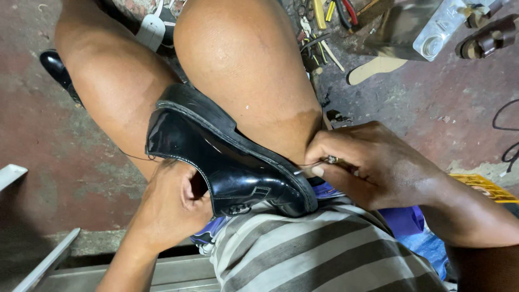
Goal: The person sits on the floor and sews a black leather shoe using a needle and thread. They repeatedly push the needle through the sole and pull the thread to stitch the shoe, holding it steady with their left hand.
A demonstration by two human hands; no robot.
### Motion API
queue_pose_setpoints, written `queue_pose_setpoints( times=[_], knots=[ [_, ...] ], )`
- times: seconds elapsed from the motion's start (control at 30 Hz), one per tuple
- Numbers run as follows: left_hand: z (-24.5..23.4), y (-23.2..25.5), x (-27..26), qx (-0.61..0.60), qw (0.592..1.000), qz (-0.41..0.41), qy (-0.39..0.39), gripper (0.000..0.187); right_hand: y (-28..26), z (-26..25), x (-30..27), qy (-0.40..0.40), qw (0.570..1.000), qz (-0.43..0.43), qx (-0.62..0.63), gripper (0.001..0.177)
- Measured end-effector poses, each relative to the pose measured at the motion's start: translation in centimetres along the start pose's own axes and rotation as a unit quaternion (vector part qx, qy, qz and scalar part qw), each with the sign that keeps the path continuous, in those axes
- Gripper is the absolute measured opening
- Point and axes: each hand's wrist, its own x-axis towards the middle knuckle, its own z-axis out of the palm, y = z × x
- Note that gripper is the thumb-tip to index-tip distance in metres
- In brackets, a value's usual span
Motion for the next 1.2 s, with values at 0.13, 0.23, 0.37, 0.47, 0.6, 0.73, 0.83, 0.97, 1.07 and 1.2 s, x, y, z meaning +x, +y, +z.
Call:
queue_pose_setpoints(
  times=[0.13,0.23,0.37,0.47,0.6,0.73,0.83,0.97,1.07,1.2],
  knots=[
    [-0.6,0.9,0.3,-0.015,0.998,0.027,-0.054,0.026,-0.3,0.0,0.2,0.033,0.995,-0.005,0.098,0.003],
    [-0.2,0.8,0.5,-0.033,0.994,0.1,-0.008,0.035,-1.4,1.6,1.9,0.077,0.956,-0.096,0.265,0.009],
    [0.6,0.2,0.7,-0.018,0.995,0.1,0.017,0.03,-3.2,3.5,3.3,0.05,0.958,-0.003,0.284,0.013],
    [0.6,-0.1,0.8,-0.066,0.994,0.091,-0.005,0.029,-3.9,4.7,5.0,0.087,0.984,-0.013,0.157,0.018],
    [0.6,-0.6,1.3,-0.039,0.997,0.066,-0.015,0.022,-4.7,5.6,6.6,0.122,0.985,-0.008,0.118,0.021],
    [0.5,-1.1,1.3,-0.068,0.993,0.1,0.0,0.018,-5.1,5.8,7.9,0.141,0.985,-0.007,0.096,0.019],
    [0.8,-1.4,1.5,-0.081,0.993,0.084,0.012,0.013,-4.9,5.8,8.2,0.152,0.983,-0.013,0.105,0.019],
    [0.6,-1.5,1.2,-0.082,0.986,0.138,0.047,0.022,-4.7,6.0,7.9,0.139,0.981,0.037,0.134,0.019],
    [-0.3,-1.7,1.1,-0.151,0.986,0.056,-0.031,0.02,-4.2,5.4,7.4,0.144,0.98,-0.003,0.139,0.014],
    [-2.3,-1.6,0.7,-0.152,0.975,0.068,-0.145,0.034,-3.1,1.9,4.6,0.185,0.973,-0.076,0.114,0.008]
  ],
)
